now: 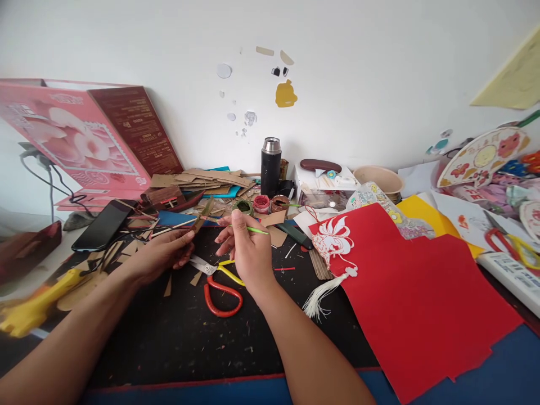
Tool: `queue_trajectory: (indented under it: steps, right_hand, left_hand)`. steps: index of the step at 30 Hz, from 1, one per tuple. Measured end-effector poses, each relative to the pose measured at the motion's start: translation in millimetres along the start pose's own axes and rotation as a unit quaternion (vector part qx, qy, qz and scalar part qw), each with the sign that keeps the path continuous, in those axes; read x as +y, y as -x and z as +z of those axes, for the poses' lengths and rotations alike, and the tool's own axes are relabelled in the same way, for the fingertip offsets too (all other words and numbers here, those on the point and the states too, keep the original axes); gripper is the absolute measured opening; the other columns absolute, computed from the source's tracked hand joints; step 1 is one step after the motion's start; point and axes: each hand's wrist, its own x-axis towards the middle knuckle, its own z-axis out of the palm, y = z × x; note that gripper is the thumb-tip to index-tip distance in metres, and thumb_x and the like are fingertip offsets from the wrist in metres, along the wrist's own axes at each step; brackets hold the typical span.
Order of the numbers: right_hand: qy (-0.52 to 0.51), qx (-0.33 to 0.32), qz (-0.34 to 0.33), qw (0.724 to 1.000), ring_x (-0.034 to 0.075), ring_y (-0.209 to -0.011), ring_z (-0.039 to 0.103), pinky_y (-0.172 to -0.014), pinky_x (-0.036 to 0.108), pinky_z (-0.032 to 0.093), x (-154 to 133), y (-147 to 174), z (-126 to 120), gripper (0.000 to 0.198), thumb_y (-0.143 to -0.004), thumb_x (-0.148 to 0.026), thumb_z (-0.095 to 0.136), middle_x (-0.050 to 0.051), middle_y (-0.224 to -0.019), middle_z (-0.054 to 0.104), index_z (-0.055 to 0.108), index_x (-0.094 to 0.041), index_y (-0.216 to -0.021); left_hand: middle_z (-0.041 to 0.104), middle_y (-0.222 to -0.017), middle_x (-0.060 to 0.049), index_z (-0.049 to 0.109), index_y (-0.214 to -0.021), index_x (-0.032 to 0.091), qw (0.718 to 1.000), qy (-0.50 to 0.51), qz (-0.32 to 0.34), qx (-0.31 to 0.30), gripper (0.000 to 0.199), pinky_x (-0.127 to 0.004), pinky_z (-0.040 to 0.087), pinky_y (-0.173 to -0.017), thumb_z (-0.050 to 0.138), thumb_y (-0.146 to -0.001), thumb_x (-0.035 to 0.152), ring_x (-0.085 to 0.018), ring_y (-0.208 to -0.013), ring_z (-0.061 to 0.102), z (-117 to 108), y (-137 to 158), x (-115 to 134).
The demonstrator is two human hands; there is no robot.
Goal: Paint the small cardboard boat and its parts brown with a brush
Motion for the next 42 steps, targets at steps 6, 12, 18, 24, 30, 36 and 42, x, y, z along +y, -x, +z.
queue_trajectory:
  steps: [6,12,18,24,30,36,42]
  right_hand:
    - [-0.002,-0.006,0.004,1.000,0.013,-0.043,0.066,-0.037,0.020,0.035,-1.1,1.3,0.9,0.062,-0.090,-0.080,0.074,0.002,-0.066,0.072,0.076,-0.019,-0.088]
    - [0.011,-0.008,-0.002,1.000,0.013,-0.045,0.066,-0.038,0.020,0.035,-0.9,2.2,1.0,0.064,-0.090,-0.083,0.071,0.002,-0.066,0.072,0.077,-0.018,-0.090]
    - [0.018,-0.012,-0.006,1.000,0.014,-0.045,0.067,-0.038,0.021,0.036,-0.2,2.9,1.6,0.060,-0.092,-0.079,0.071,0.002,-0.066,0.072,0.077,-0.020,-0.090]
    - [0.027,-0.014,-0.008,1.000,0.014,-0.045,0.067,-0.038,0.022,0.036,-0.2,2.8,1.4,0.057,-0.094,-0.077,0.071,0.002,-0.066,0.072,0.077,-0.020,-0.089]
    - [0.028,-0.017,-0.009,0.999,0.014,-0.046,0.067,-0.040,0.022,0.041,2.6,4.0,1.9,0.056,-0.095,-0.076,0.071,0.001,-0.065,0.071,0.077,-0.020,-0.089]
    - [0.045,-0.040,0.004,0.998,0.013,-0.044,0.066,-0.040,0.022,0.043,10.2,5.2,3.1,0.061,-0.095,-0.080,0.067,0.001,-0.064,0.070,0.077,-0.020,-0.087]
    - [0.037,-0.023,0.000,0.999,0.012,-0.042,0.064,-0.037,0.020,0.035,12.6,3.5,1.5,0.064,-0.095,-0.082,0.065,0.001,-0.065,0.071,0.077,-0.019,-0.090]
  left_hand:
    - [0.060,-0.061,0.001,0.061,-0.083,0.021,1.000,-0.011,-0.014,-0.004,0.064,-0.023,0.036,-0.041,0.094,-0.068,0.074,-0.012,-0.047,0.051,-0.2,1.4,-0.1]
    - [0.063,-0.063,-0.001,0.062,-0.081,0.020,0.999,0.005,-0.032,0.013,0.060,-0.023,0.036,-0.041,0.093,-0.072,0.071,-0.013,-0.048,0.053,-1.2,1.5,-1.7]
    - [0.067,-0.065,-0.004,0.066,-0.085,0.017,0.998,0.025,-0.045,0.018,0.041,-0.024,0.039,-0.043,0.091,-0.079,0.050,-0.014,-0.048,0.054,-1.1,1.8,0.7]
    - [0.068,-0.066,-0.006,0.066,-0.080,0.017,0.998,0.045,-0.047,0.012,0.037,-0.025,0.043,-0.045,0.088,-0.082,0.046,-0.016,-0.050,0.058,-3.9,1.5,-1.4]
    - [0.069,-0.066,-0.007,0.068,-0.081,0.016,0.997,0.064,-0.046,0.012,0.039,-0.026,0.044,-0.046,0.089,-0.082,0.050,-0.016,-0.050,0.058,-5.5,-0.4,-3.9]
    - [0.071,-0.067,-0.007,0.067,-0.082,0.017,0.995,0.093,-0.025,0.013,0.036,-0.026,0.045,-0.047,0.088,-0.083,0.046,-0.017,-0.052,0.059,-2.9,0.8,-2.5]
    - [0.071,-0.069,-0.009,0.068,-0.080,0.016,0.995,0.099,-0.018,-0.017,0.035,-0.027,0.046,-0.049,0.089,-0.084,0.045,-0.018,-0.055,0.061,-1.2,3.0,-1.5]
